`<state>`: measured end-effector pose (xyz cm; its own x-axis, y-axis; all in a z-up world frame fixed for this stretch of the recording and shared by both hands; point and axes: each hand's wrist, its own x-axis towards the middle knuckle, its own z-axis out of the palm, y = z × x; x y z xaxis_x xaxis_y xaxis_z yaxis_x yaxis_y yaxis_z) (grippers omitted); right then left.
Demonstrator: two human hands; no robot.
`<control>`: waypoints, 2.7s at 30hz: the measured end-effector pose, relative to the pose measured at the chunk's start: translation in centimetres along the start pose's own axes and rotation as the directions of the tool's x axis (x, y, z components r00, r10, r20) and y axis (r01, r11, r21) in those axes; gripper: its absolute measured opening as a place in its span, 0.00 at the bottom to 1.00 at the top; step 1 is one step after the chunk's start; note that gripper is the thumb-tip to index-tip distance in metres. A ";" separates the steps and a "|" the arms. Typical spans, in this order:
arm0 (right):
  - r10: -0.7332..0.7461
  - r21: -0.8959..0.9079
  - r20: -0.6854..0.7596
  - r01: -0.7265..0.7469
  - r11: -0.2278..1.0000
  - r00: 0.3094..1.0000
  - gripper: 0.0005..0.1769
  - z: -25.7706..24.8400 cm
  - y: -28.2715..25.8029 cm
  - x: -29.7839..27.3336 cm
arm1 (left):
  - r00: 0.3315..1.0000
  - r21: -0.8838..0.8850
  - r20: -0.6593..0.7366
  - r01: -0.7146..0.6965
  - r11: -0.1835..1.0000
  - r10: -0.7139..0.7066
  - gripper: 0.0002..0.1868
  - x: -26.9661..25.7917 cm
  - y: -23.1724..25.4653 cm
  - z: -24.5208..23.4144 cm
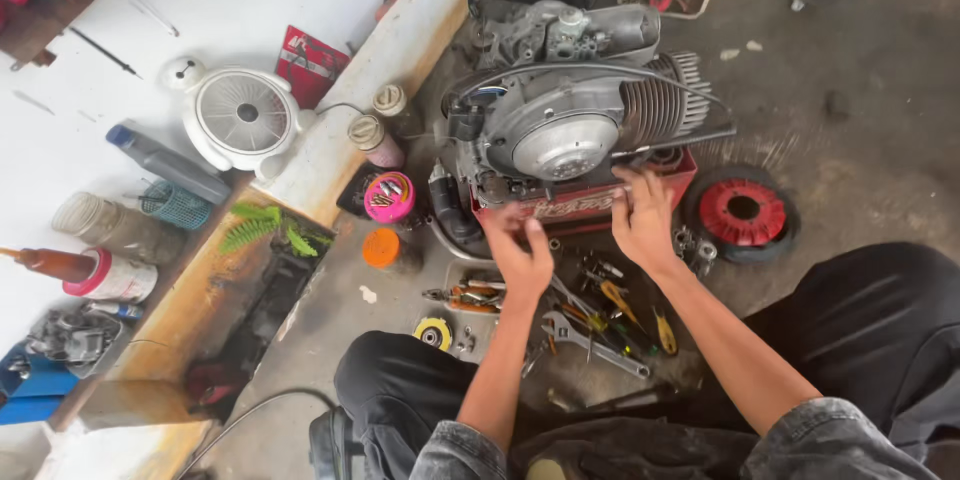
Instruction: The person is working on a small engine, using a socket wrench to tighten a bolt on the engine casing. They adjust the tool and reposition their hands to apply torque, then continue tightening the bolt.
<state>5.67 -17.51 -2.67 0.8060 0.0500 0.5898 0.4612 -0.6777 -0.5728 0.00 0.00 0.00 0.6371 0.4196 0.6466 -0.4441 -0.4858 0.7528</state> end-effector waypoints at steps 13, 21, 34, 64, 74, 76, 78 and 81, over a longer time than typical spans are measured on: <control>0.567 0.780 0.571 -0.608 -0.148 0.593 0.39 -0.3 -7.1 6.1 | 0.962 0.360 0.224 -0.232 0.903 0.158 0.51 6.0 3.1 4.3; 0.597 0.728 0.631 -0.644 -0.234 0.496 0.49 -1.5 -9.1 8.2 | 0.961 0.360 0.277 -0.098 0.928 -0.006 0.45 5.8 3.6 4.8; 0.596 0.741 0.588 -0.659 -0.127 0.547 0.55 0.0 -8.9 7.5 | 0.988 0.321 0.154 -0.057 0.945 0.008 0.47 5.4 3.4 5.6; 0.357 0.185 0.733 -0.674 0.715 0.580 0.49 -7.9 -7.0 8.2 | 0.849 0.218 0.521 -0.232 0.948 0.088 0.41 5.8 1.1 -1.8; 0.285 0.012 0.793 -0.481 0.876 0.538 0.17 -2.3 -4.8 1.8 | 0.721 0.303 0.626 0.127 0.944 -0.298 0.11 5.0 1.4 -9.9; 0.164 0.055 0.755 -0.312 0.949 0.635 0.18 2.3 -1.8 -1.3 | 0.719 0.315 0.556 0.281 0.907 -0.416 0.11 4.6 0.4 -10.0; 0.142 -0.013 0.749 -0.200 0.980 0.647 0.25 8.4 1.8 -3.5 | 0.681 0.433 0.584 0.199 0.879 -0.442 0.12 4.4 -0.5 -10.1; 0.203 -0.151 0.831 -0.142 0.978 0.518 0.35 13.5 3.2 -4.8 | 0.711 0.469 0.662 -0.145 0.871 -0.238 0.12 4.2 -1.6 -10.1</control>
<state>8.28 -10.04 -15.00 0.8198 0.4976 -0.2834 0.2807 -0.7806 -0.5585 -2.98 10.27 2.71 0.9755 -0.0937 0.1993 -0.1840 -0.8439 0.5040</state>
